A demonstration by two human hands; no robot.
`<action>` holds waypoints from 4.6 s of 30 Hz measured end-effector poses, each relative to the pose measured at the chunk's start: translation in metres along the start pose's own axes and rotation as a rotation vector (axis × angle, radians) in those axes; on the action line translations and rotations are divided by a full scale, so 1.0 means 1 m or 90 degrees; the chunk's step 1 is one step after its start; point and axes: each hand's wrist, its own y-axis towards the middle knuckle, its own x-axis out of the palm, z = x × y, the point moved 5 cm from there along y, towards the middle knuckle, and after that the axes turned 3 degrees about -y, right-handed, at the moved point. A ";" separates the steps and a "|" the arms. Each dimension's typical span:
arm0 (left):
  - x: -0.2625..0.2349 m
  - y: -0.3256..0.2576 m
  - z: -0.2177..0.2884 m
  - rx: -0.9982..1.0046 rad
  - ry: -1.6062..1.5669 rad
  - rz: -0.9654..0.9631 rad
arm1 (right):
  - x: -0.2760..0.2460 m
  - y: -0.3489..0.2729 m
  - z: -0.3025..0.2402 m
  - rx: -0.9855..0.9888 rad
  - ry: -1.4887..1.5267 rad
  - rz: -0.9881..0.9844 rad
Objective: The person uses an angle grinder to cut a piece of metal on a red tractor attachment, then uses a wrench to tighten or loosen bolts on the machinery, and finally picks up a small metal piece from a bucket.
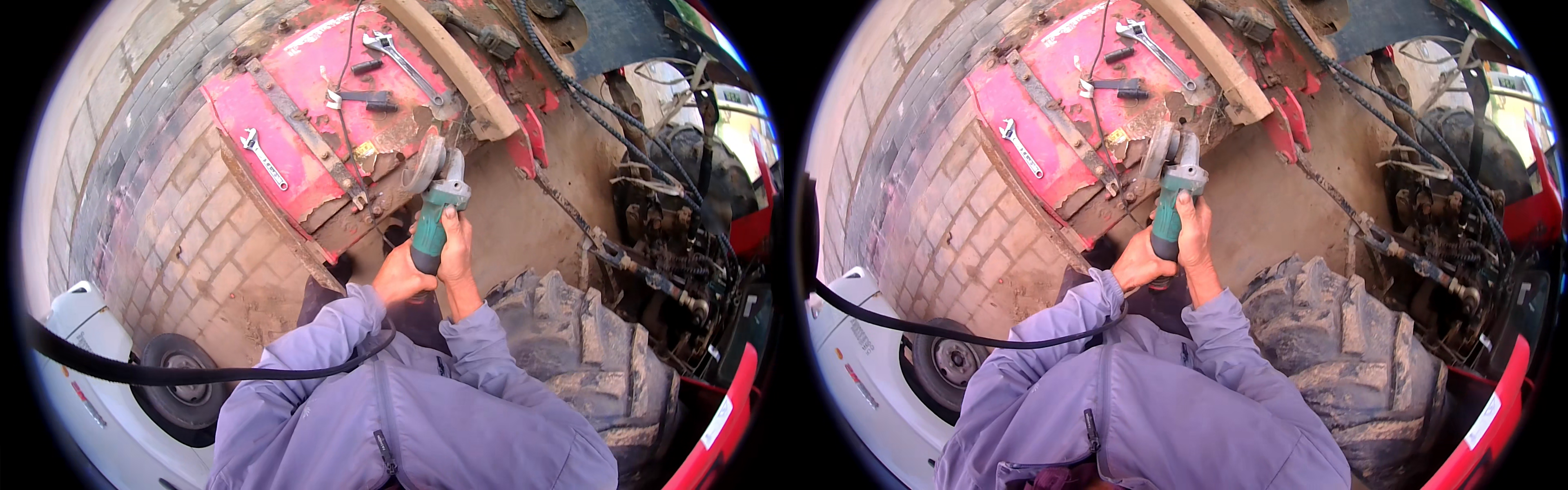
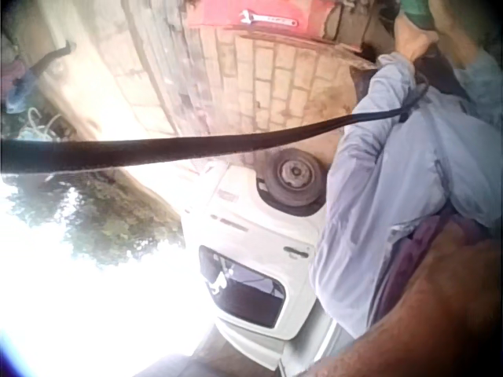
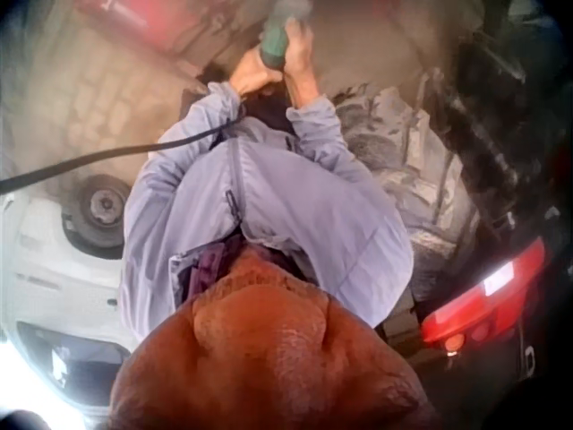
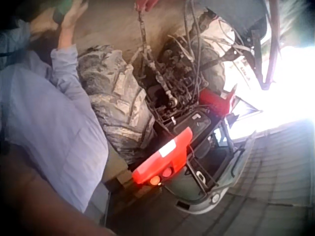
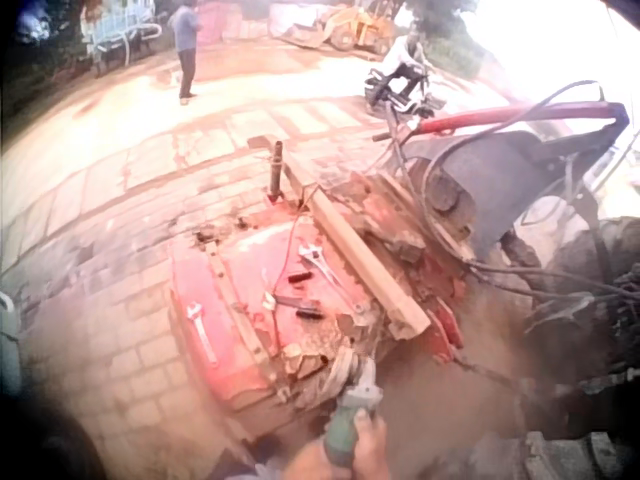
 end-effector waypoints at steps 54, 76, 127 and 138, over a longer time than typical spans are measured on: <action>0.044 0.180 -0.062 -0.037 0.178 0.025 | -0.134 0.122 0.055 0.018 -0.320 0.245; 0.038 0.196 -0.052 -0.036 0.122 0.002 | -0.131 0.140 0.050 0.028 -0.359 0.274; 0.050 0.200 -0.064 -0.057 0.078 -0.084 | -0.135 0.134 0.042 0.014 -0.427 0.269; 0.040 0.192 -0.059 -0.094 0.285 0.088 | -0.135 0.132 0.061 0.097 -0.192 0.207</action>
